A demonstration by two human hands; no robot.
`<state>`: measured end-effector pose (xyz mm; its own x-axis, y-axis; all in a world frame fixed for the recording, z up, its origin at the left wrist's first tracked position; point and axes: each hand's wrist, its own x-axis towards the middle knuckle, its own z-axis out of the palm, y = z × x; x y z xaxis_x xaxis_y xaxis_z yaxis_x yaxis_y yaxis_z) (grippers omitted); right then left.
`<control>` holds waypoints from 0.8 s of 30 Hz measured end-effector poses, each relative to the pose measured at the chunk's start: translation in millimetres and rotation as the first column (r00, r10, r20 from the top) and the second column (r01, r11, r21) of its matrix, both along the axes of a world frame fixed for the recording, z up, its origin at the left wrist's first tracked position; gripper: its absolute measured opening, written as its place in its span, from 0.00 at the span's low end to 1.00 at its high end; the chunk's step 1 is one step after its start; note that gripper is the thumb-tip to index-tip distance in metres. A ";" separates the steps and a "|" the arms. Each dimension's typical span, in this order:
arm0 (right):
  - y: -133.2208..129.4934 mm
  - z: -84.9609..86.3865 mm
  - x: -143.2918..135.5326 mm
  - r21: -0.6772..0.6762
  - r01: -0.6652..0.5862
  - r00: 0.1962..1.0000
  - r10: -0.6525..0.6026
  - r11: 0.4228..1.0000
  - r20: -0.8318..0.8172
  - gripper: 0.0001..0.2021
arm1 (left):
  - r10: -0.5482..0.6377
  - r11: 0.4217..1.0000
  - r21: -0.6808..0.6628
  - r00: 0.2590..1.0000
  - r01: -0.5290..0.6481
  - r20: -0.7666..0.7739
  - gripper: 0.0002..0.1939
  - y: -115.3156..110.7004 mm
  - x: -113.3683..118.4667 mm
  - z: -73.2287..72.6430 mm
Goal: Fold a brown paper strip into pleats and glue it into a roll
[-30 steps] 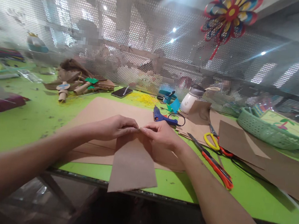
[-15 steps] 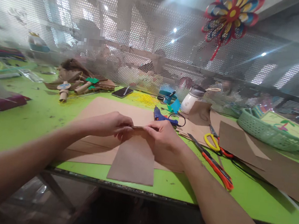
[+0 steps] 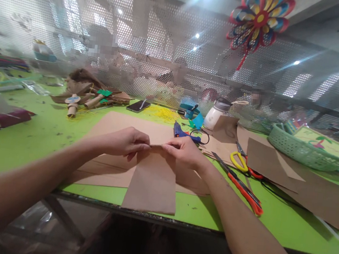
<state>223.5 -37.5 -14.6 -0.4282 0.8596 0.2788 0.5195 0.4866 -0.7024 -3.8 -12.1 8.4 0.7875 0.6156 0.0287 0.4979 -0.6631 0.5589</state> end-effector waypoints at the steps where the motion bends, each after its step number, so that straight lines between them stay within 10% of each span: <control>1: -0.1 -0.1 0.3 -0.006 0.001 1.000 -0.001 1.000 0.000 0.14 | -0.011 1.000 -0.013 1.000 0.012 0.009 0.14 0.5 0.5 -1.6; 24: 3.8 -9.4 -3.1 -0.163 0.045 0.976 -0.077 0.986 -0.202 0.14 | -0.027 0.990 -0.134 0.992 0.044 0.122 0.15 3.5 8.2 -5.7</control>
